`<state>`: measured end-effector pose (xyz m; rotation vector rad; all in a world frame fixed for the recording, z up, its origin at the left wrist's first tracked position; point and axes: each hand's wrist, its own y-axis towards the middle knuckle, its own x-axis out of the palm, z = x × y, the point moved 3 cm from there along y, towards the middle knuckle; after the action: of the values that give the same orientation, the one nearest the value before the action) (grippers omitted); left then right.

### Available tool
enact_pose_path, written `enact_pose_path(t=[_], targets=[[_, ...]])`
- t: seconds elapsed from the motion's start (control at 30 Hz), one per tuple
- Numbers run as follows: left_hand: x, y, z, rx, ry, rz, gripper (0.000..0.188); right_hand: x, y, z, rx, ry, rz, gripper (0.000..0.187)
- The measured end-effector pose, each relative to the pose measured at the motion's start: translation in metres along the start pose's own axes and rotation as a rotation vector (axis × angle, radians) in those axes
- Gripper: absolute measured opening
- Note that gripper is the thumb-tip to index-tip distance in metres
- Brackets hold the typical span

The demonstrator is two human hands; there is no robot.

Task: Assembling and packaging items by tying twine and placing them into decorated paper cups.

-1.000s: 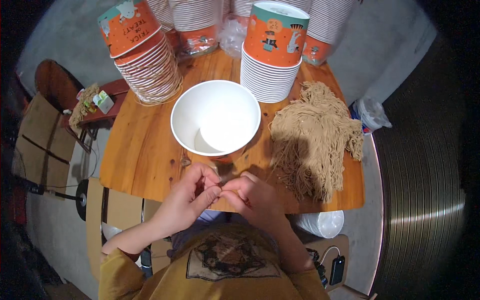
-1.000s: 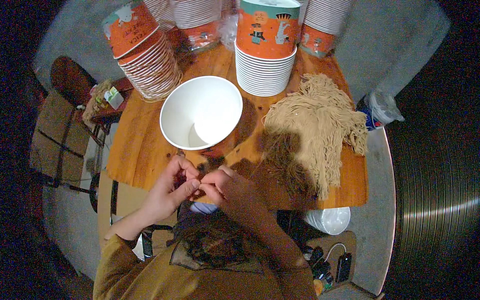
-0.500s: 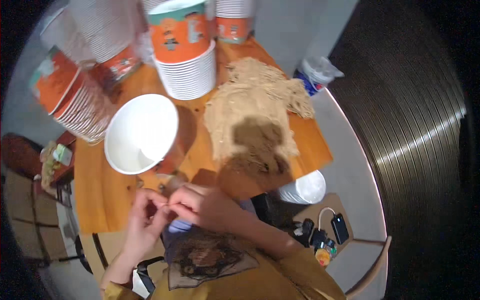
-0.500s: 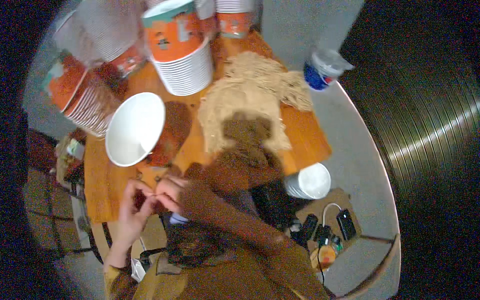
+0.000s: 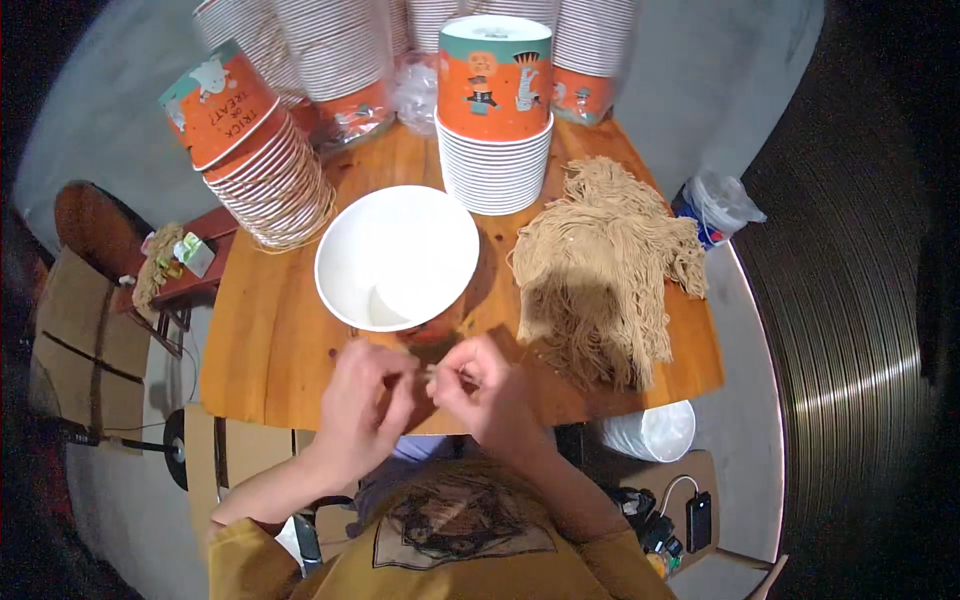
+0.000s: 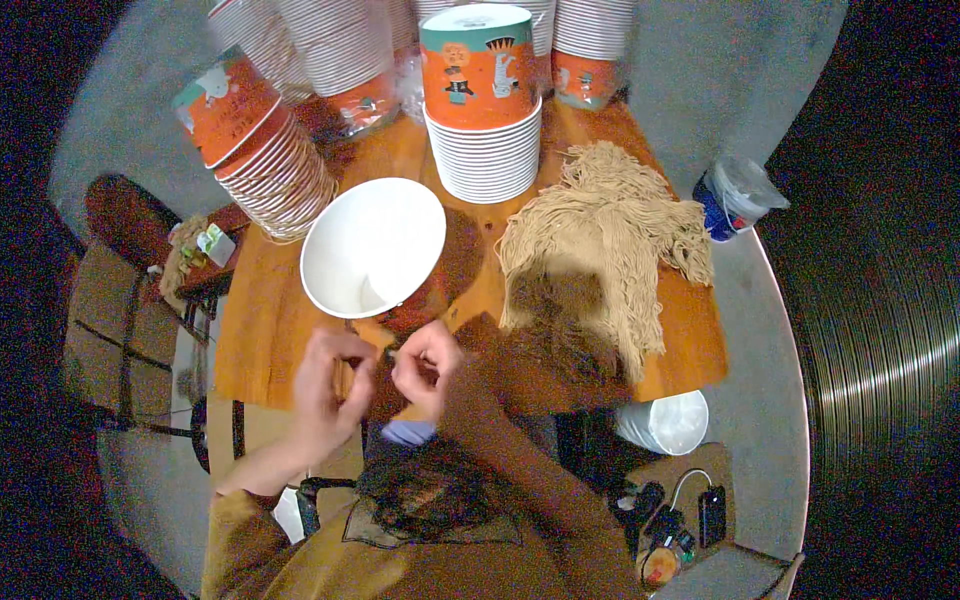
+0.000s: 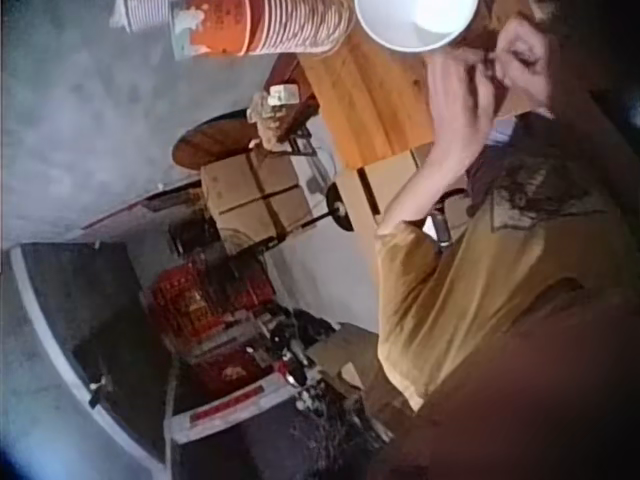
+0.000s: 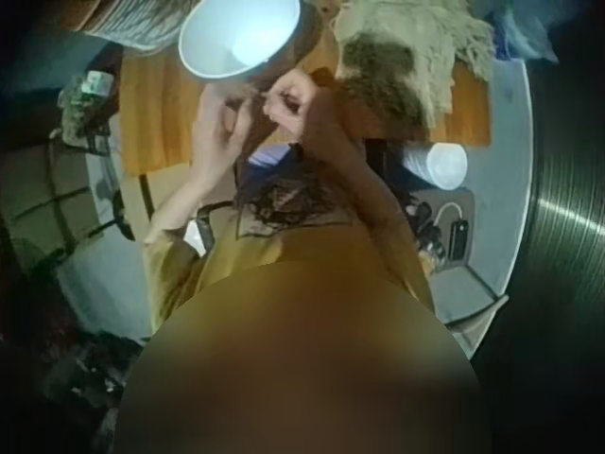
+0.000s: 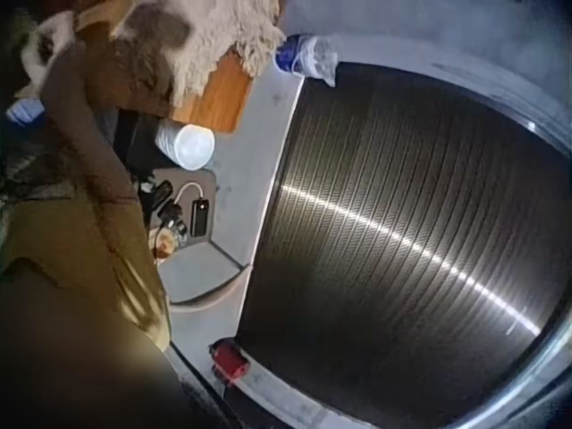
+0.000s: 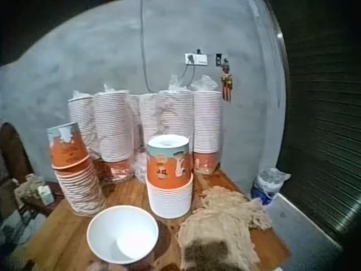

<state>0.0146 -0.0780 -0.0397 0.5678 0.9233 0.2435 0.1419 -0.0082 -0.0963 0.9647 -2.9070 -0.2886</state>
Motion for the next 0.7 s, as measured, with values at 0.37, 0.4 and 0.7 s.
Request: enact_pose_path(t=[0.37,0.4,0.7], targets=[[-0.004,0.046,-0.013,-0.002,0.196,-0.113,0.022,0.004,0.024,0.018,-0.454,-0.425,0.516,0.015],[-0.004,0.047,-0.014,-0.001,0.198,-0.114,0.022,0.004,0.026,0.020,-0.470,-0.436,0.520,0.015],[-0.002,0.050,-0.015,-0.043,0.130,-0.175,0.024,0.002,0.033,0.025,-0.442,-0.364,0.514,0.020]])
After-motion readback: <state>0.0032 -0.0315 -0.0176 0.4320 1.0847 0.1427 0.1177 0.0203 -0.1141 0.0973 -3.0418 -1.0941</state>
